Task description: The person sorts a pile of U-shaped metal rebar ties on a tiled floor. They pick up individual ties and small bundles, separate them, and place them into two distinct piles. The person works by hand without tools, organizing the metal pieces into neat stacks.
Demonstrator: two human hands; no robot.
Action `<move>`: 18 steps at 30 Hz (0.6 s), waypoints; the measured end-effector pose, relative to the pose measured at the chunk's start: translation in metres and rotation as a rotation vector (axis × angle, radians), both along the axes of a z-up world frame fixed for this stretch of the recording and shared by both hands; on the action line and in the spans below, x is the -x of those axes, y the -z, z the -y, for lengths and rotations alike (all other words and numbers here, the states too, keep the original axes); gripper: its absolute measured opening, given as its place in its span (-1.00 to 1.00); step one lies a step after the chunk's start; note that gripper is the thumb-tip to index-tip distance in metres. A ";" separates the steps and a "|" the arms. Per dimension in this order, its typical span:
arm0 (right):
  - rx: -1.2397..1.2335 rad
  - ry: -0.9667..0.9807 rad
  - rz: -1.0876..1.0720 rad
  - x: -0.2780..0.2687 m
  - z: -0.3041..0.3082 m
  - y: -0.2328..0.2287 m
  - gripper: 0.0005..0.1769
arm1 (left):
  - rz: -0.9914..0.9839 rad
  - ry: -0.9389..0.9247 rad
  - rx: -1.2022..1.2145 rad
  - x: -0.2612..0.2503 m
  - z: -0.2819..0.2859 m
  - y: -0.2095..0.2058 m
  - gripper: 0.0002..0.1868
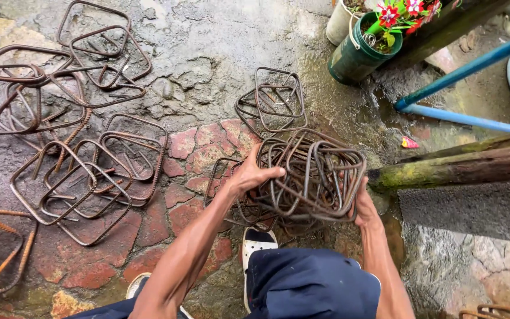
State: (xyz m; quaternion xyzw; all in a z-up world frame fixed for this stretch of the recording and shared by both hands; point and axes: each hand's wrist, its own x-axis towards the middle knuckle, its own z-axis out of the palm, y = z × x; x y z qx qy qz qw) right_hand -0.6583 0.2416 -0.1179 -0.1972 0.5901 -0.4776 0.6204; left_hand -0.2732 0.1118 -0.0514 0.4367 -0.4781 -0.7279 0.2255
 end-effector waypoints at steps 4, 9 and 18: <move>0.108 0.024 0.076 0.008 -0.015 0.011 -0.19 | 0.003 -0.017 0.073 -0.007 -0.016 0.014 0.44; 0.136 0.087 0.069 0.020 -0.001 0.024 -0.37 | -0.033 -0.066 0.072 -0.013 -0.008 -0.008 0.40; 0.217 -0.071 -0.079 -0.062 0.099 -0.157 -0.05 | -0.071 -0.118 0.158 -0.007 0.059 -0.079 0.36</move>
